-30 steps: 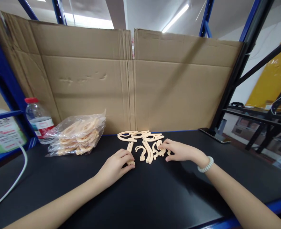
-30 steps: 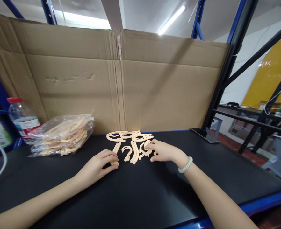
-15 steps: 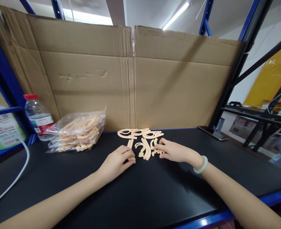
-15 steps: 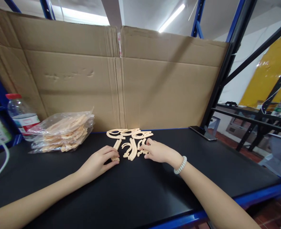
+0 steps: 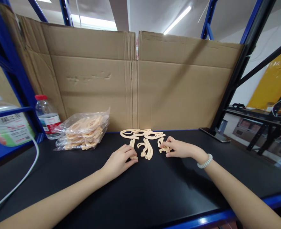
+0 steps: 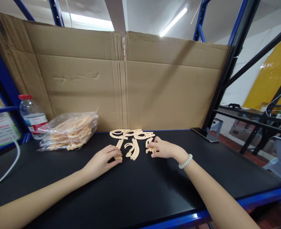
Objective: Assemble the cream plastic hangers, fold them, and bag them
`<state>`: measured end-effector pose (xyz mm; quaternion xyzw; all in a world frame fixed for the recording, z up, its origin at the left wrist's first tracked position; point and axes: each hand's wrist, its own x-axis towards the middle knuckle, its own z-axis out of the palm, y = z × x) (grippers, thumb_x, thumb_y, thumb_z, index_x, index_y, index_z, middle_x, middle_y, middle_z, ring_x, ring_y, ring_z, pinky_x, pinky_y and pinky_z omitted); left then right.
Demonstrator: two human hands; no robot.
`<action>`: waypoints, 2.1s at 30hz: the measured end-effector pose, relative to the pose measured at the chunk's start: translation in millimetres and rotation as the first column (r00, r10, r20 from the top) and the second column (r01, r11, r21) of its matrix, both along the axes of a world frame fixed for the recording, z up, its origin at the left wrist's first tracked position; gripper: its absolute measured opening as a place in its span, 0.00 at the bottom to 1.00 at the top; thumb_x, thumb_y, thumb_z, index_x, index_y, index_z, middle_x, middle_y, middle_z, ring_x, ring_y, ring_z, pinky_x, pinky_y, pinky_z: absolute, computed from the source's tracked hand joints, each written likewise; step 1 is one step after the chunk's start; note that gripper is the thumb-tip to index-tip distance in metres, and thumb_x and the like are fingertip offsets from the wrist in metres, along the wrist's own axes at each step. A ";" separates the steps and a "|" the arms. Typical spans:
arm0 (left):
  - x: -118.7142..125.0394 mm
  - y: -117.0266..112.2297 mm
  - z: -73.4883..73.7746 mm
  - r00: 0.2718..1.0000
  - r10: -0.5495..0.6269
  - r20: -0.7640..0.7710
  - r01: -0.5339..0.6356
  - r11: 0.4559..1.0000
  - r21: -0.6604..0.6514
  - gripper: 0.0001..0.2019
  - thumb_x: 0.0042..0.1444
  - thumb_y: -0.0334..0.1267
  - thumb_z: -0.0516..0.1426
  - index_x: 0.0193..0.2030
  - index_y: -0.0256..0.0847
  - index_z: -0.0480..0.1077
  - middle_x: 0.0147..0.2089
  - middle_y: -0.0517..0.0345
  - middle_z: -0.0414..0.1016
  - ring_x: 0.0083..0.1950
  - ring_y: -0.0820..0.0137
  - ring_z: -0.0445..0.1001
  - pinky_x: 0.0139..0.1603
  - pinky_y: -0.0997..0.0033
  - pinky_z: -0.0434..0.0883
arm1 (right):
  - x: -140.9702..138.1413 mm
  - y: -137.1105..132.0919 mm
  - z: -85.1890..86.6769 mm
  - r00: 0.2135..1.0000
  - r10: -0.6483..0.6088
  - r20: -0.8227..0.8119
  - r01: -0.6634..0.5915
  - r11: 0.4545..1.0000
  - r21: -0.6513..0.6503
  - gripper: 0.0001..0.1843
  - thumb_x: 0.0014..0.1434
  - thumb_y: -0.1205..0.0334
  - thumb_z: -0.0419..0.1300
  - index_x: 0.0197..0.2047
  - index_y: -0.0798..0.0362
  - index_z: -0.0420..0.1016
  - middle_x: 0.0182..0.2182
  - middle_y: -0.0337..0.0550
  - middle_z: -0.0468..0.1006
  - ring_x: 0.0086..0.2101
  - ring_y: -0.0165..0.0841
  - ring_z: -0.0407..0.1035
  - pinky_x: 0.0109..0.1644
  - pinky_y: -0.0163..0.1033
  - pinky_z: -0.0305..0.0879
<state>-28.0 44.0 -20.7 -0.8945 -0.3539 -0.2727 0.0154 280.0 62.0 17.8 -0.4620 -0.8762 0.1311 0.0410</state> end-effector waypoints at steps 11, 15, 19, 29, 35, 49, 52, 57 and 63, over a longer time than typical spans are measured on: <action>-0.9 -0.6 0.1 1.000 -0.002 0.017 0.002 1.000 0.015 0.05 0.57 0.38 0.60 0.40 0.42 0.72 0.43 0.56 0.75 0.46 0.64 0.72 0.46 0.64 0.71 | -21.8 4.4 -15.0 0.923 0.155 -0.351 0.005 0.910 0.415 0.09 0.63 0.65 0.58 0.47 0.53 0.73 0.42 0.46 0.70 0.39 0.35 0.68 0.45 0.40 0.66; 1.2 -3.0 3.1 0.998 -0.057 -0.001 0.057 0.996 0.064 0.08 0.57 0.38 0.60 0.43 0.42 0.71 0.43 0.55 0.75 0.47 0.63 0.72 0.47 0.63 0.70 | -57.2 -16.3 -15.4 0.906 0.353 -0.235 -0.222 0.868 0.444 0.08 0.60 0.64 0.64 0.44 0.53 0.75 0.40 0.44 0.76 0.44 0.38 0.67 0.51 0.43 0.63; 2.5 -3.9 4.2 0.996 -0.071 -0.048 0.074 0.995 0.072 0.04 0.59 0.36 0.57 0.41 0.42 0.71 0.43 0.55 0.76 0.46 0.63 0.72 0.45 0.63 0.69 | -64.1 -20.2 -17.8 0.917 0.343 -0.204 -0.243 0.885 0.397 0.07 0.59 0.65 0.65 0.42 0.54 0.75 0.41 0.45 0.76 0.44 0.38 0.68 0.50 0.42 0.64; 1.7 -2.9 0.5 0.998 -0.060 -0.024 0.061 0.997 0.038 0.05 0.60 0.32 0.54 0.39 0.41 0.71 0.40 0.57 0.75 0.43 0.67 0.72 0.45 0.67 0.71 | -39.3 -3.6 -20.8 0.924 0.275 -0.267 -0.194 0.936 0.294 0.06 0.58 0.65 0.67 0.40 0.55 0.77 0.39 0.45 0.75 0.41 0.36 0.70 0.46 0.39 0.67; 2.3 -5.7 3.5 0.998 -0.057 -0.013 0.058 0.997 0.048 0.05 0.59 0.32 0.54 0.38 0.42 0.71 0.39 0.56 0.75 0.43 0.67 0.73 0.44 0.68 0.72 | -28.7 13.6 -15.1 0.920 0.207 -0.332 -0.090 0.938 0.335 0.06 0.64 0.61 0.59 0.40 0.53 0.77 0.39 0.44 0.77 0.42 0.35 0.71 0.50 0.40 0.66; 2.2 -9.2 4.9 0.998 -0.056 -0.034 0.058 0.996 0.062 0.06 0.58 0.29 0.53 0.37 0.41 0.70 0.40 0.55 0.75 0.43 0.66 0.73 0.44 0.67 0.71 | 13.5 109.0 -16.9 0.912 -0.124 -0.391 0.185 0.975 0.121 0.16 0.44 0.72 0.65 0.40 0.57 0.80 0.39 0.51 0.80 0.42 0.43 0.73 0.52 0.48 0.66; 2.5 -9.9 5.1 0.997 -0.065 -0.030 0.067 0.995 0.068 0.07 0.57 0.28 0.52 0.37 0.41 0.70 0.39 0.55 0.75 0.42 0.66 0.73 0.43 0.68 0.71 | 13.6 105.3 -22.4 0.833 -0.148 -0.534 0.220 0.973 0.072 0.15 0.47 0.69 0.64 0.41 0.58 0.79 0.34 0.47 0.80 0.36 0.39 0.73 0.44 0.45 0.70; 3.5 -10.6 5.7 0.997 -0.071 -0.015 0.072 0.995 0.070 0.07 0.58 0.28 0.52 0.37 0.42 0.70 0.39 0.55 0.75 0.42 0.66 0.73 0.44 0.67 0.71 | 14.1 94.6 -18.8 0.608 -0.204 -0.767 0.288 0.957 -0.027 0.18 0.54 0.61 0.60 0.46 0.62 0.74 0.26 0.45 0.76 0.26 0.33 0.71 0.33 0.41 0.71; 1.6 -11.8 5.2 0.992 -0.071 0.107 0.065 0.996 0.058 0.10 0.59 0.30 0.52 0.45 0.43 0.69 0.45 0.53 0.75 0.46 0.65 0.73 0.48 0.65 0.71 | -1.5 52.1 9.7 0.430 -0.129 -0.893 0.235 0.972 -0.028 0.23 0.54 0.51 0.61 0.47 0.58 0.72 0.27 0.41 0.73 0.27 0.31 0.69 0.32 0.38 0.69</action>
